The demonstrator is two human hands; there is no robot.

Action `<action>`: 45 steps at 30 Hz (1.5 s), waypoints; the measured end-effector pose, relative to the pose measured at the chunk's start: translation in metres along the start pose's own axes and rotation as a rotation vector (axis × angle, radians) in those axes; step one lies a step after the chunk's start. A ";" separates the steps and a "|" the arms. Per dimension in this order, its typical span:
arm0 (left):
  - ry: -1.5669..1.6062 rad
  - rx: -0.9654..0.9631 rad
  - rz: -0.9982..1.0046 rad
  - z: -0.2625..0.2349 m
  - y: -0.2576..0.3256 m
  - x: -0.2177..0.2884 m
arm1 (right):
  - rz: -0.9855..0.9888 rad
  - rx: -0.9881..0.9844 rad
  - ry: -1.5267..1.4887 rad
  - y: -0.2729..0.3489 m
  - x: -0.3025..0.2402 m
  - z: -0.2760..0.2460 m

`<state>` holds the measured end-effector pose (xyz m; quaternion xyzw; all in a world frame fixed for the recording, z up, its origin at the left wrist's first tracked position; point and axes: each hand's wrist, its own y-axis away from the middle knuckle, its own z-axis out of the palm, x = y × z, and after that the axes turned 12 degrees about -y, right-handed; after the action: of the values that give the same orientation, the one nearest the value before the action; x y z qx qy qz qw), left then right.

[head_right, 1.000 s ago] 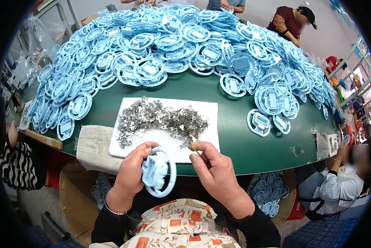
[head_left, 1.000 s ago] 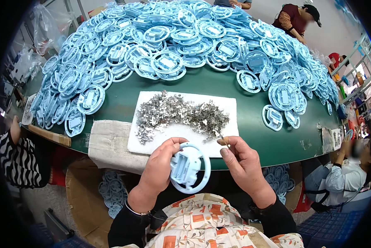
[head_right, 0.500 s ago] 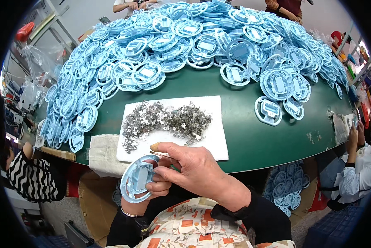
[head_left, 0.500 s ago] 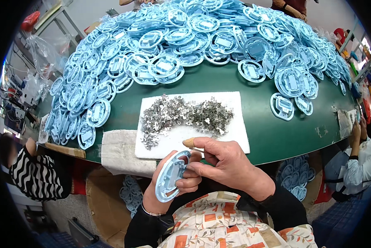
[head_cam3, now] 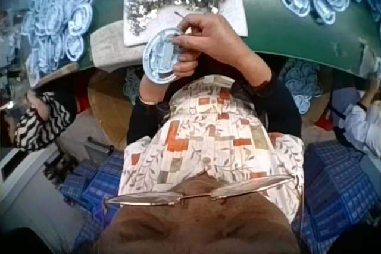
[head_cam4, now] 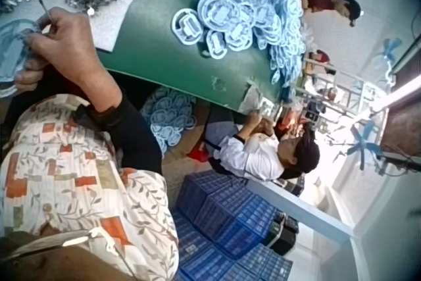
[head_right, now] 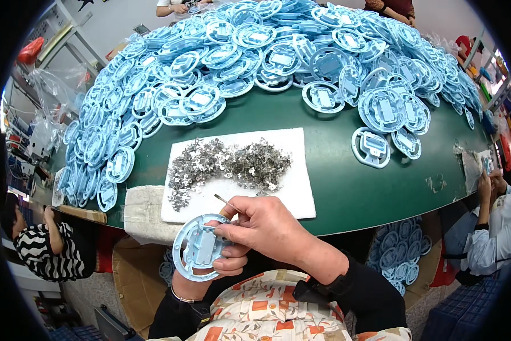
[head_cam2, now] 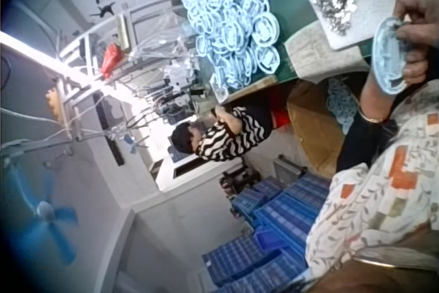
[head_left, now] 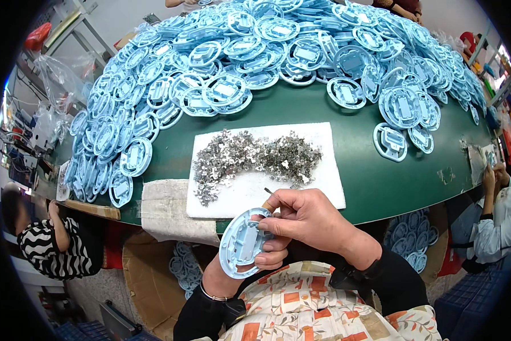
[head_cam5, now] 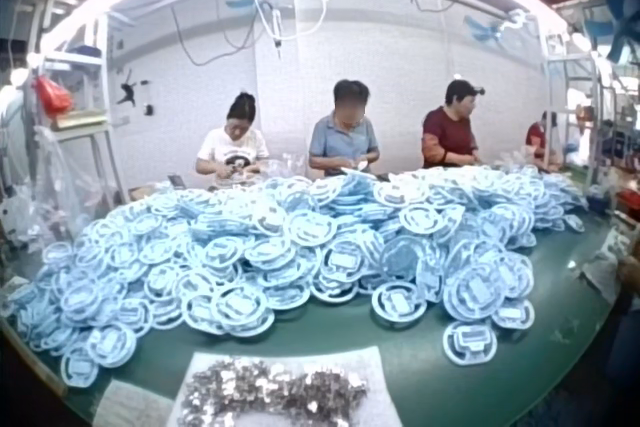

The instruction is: The person inserts small metal pins into light blue plastic rings using a wooden stick. They pick up a ring, place a pin into a slot, and use the stick to push it into place. The person repeats this process for multiple rings, placing finished items into a pile on the table.

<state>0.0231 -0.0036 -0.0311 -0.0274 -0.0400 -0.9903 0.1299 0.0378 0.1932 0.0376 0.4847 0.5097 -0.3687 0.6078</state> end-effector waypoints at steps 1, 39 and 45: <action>-0.001 -0.016 0.001 -0.005 -0.001 -0.002 | 0.002 -0.010 -0.010 0.001 0.002 -0.002; 0.120 0.111 0.113 0.000 0.000 -0.012 | -0.737 0.226 0.678 0.022 0.026 0.007; 0.073 0.058 0.103 0.000 -0.002 -0.009 | -0.733 0.315 0.675 0.018 0.029 0.003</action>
<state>0.0311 0.0002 -0.0322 0.0104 -0.0627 -0.9811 0.1828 0.0612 0.1965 0.0131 0.4521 0.7517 -0.4525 0.1604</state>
